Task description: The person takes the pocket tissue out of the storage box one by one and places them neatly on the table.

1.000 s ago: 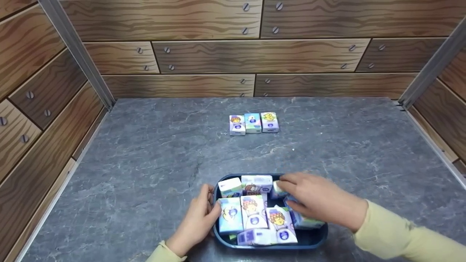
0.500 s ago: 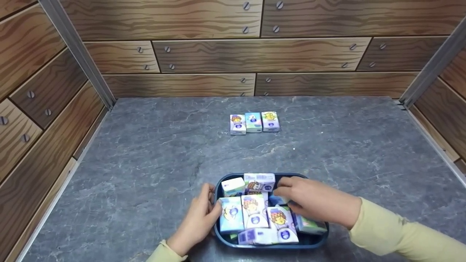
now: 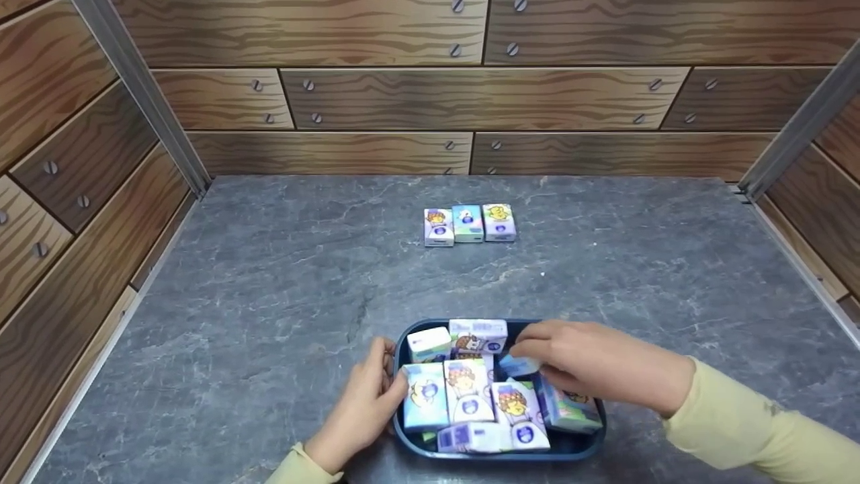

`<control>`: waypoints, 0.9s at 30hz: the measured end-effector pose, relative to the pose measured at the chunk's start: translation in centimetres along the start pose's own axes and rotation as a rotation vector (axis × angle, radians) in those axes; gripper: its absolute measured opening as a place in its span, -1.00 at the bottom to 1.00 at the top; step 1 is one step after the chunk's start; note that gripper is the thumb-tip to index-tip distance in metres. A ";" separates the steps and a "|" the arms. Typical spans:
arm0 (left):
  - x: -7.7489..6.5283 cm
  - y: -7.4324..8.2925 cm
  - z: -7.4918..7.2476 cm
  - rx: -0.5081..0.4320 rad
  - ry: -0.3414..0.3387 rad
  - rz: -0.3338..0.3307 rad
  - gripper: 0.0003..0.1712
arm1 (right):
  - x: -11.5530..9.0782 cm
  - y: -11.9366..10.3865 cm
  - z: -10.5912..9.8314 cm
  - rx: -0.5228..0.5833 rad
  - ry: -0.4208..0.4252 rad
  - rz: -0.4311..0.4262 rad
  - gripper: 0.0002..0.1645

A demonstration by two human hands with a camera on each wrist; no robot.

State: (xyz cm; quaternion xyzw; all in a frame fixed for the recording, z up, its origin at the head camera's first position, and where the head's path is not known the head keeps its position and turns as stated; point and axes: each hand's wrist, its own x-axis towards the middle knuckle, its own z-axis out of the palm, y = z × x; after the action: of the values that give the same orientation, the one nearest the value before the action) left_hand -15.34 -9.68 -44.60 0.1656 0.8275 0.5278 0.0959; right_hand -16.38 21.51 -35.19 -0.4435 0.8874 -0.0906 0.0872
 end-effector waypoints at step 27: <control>0.0 0.0 0.0 -0.026 -0.002 0.004 -0.75 | -2.4 3.5 -5.4 -0.022 0.173 0.122 -0.55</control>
State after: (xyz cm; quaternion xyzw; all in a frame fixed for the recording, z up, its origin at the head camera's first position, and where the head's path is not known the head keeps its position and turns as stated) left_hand -15.32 -9.69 -44.63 0.1665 0.8202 0.5385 0.0978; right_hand -18.92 25.98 -30.59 -0.3802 0.9179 -0.1133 0.0109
